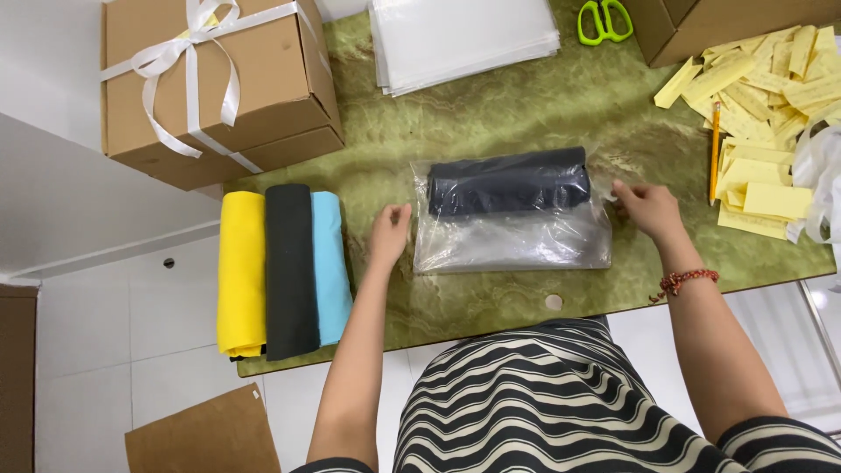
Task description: The person writes on a yellow sticky note attached to a cardboard box using a pencil, then places a folded black cloth into a clear plastic bag. They place the bagged cloth into a cardboard box, close it, and tie a white ribbon around the box.
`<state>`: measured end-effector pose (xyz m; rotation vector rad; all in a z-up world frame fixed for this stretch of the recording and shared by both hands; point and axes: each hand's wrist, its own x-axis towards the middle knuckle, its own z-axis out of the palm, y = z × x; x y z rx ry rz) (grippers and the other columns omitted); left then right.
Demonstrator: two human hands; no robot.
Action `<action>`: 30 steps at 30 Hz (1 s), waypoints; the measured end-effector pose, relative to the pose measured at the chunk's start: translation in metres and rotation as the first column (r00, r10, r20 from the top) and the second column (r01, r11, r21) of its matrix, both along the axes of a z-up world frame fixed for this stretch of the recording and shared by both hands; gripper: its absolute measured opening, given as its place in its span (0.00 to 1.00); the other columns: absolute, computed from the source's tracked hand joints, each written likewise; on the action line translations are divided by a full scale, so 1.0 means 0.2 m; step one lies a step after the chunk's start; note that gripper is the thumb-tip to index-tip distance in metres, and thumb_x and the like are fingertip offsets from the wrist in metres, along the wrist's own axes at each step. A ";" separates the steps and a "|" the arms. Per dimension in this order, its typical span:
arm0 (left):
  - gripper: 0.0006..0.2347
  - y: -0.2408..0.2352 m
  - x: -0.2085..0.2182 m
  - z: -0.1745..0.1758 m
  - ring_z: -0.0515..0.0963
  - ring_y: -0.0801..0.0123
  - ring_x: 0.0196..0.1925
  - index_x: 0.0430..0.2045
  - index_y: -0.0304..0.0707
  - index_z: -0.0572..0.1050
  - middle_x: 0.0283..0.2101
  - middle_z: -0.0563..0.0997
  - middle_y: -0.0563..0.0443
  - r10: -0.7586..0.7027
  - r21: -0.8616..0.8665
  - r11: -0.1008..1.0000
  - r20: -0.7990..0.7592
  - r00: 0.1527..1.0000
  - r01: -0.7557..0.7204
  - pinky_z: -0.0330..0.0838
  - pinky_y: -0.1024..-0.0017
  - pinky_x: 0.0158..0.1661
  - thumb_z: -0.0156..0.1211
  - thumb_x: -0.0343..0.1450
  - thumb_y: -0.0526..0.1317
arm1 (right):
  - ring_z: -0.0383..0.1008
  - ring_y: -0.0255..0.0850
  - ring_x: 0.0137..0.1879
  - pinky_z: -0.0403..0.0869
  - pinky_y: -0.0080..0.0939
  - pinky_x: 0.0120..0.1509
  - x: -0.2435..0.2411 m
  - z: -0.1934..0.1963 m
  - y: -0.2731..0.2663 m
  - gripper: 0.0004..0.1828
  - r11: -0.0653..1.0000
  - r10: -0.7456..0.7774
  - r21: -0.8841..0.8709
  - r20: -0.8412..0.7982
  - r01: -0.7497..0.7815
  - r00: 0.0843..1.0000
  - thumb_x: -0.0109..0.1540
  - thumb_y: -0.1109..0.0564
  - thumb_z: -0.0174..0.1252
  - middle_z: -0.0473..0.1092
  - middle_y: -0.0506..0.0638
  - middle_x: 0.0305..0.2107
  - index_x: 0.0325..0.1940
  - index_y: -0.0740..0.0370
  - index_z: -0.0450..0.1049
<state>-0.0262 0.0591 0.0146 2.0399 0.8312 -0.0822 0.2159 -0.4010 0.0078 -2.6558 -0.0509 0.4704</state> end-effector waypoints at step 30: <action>0.43 -0.28 0.27 0.42 0.56 0.42 0.80 0.75 0.42 0.60 0.77 0.61 0.31 0.251 -0.494 0.857 0.146 0.957 -0.149 0.52 0.50 0.77 0.73 0.67 0.61 | 0.66 0.44 0.47 0.67 0.43 0.53 -0.07 0.36 0.49 0.33 0.685 -0.170 0.704 -0.099 0.190 0.981 0.73 0.27 0.62 0.69 0.52 0.37 0.49 0.62 0.82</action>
